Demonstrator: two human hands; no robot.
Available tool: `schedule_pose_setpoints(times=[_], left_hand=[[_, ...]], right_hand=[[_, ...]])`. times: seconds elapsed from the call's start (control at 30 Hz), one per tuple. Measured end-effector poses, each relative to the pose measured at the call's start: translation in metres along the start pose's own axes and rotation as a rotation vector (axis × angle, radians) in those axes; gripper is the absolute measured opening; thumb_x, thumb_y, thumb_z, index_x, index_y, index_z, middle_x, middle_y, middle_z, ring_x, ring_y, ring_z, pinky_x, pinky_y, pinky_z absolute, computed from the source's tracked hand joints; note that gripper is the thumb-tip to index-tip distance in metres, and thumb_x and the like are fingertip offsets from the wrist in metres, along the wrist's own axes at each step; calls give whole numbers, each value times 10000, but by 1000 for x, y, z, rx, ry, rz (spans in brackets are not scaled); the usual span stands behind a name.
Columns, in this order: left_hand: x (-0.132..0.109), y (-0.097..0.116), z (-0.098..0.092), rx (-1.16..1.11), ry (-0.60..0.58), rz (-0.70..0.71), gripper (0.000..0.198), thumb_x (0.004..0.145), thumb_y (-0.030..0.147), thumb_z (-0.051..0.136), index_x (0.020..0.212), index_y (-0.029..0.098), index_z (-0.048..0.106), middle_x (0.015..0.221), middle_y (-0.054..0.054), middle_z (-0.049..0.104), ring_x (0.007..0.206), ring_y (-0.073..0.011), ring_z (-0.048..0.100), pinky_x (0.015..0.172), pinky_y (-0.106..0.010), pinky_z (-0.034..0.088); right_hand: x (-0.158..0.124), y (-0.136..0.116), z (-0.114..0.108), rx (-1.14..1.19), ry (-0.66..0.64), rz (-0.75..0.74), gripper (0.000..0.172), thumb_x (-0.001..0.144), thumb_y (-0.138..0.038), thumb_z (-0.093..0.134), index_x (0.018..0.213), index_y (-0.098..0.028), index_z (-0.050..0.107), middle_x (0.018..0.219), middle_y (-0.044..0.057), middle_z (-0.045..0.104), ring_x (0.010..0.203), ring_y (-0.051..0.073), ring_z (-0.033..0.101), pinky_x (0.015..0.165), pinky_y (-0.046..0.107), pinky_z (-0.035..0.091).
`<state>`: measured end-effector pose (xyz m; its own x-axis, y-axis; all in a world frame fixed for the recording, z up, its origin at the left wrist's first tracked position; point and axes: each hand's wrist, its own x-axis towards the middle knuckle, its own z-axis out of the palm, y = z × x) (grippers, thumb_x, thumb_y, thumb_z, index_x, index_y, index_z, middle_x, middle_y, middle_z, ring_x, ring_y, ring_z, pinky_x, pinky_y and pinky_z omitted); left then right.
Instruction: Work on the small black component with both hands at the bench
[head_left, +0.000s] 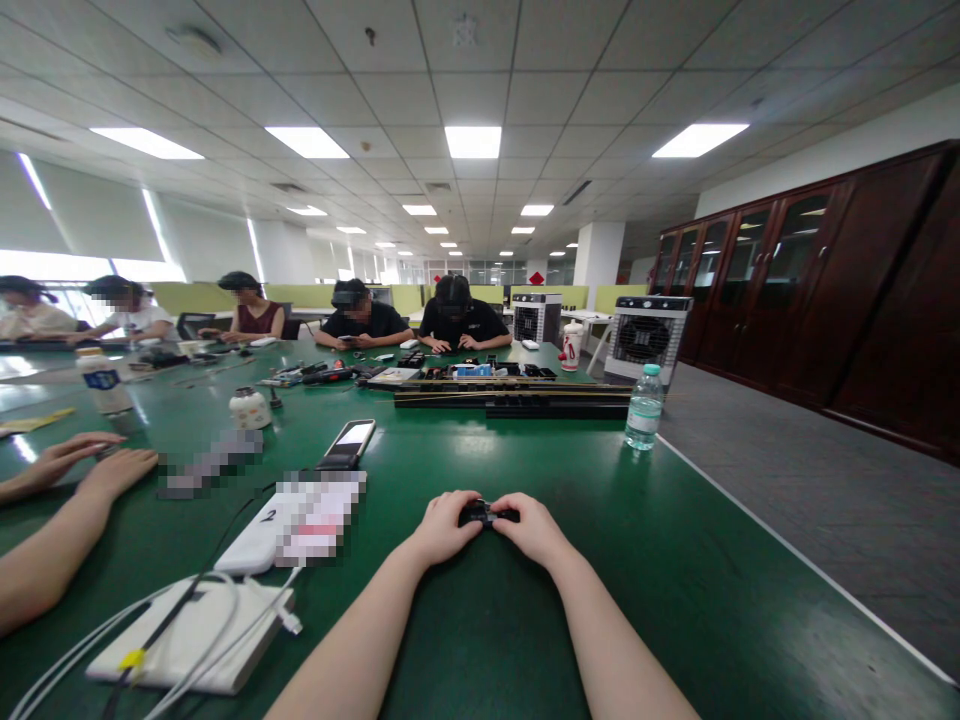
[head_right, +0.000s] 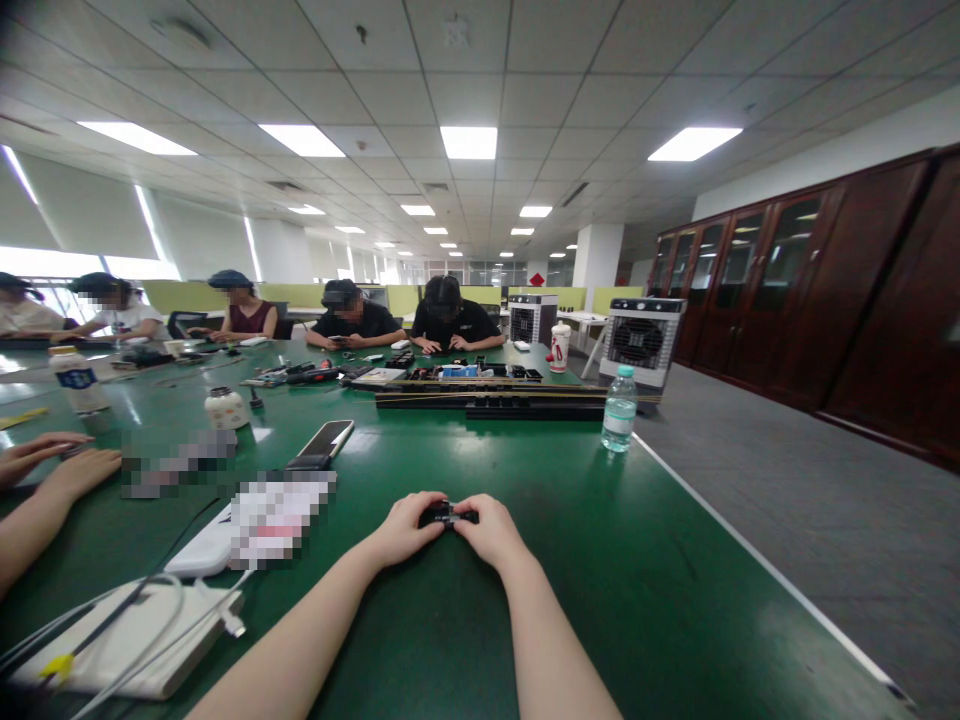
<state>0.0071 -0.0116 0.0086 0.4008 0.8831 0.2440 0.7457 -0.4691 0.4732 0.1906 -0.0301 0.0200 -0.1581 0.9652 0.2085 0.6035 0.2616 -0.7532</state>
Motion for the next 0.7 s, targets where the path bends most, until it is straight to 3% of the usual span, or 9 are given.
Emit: schedule_pose_setpoints(times=[0.7], left_hand=[[0,0,-1,-14,-1,-7,465,754,291,566,1208,211,500,1161,-57,602,1101,-237,515,970,-372,360]], right_hand=[[1,4,1,5,-16,-13,286,642,-204,618,924,-213,670,974,43,668,930,208,604,859,337,450]])
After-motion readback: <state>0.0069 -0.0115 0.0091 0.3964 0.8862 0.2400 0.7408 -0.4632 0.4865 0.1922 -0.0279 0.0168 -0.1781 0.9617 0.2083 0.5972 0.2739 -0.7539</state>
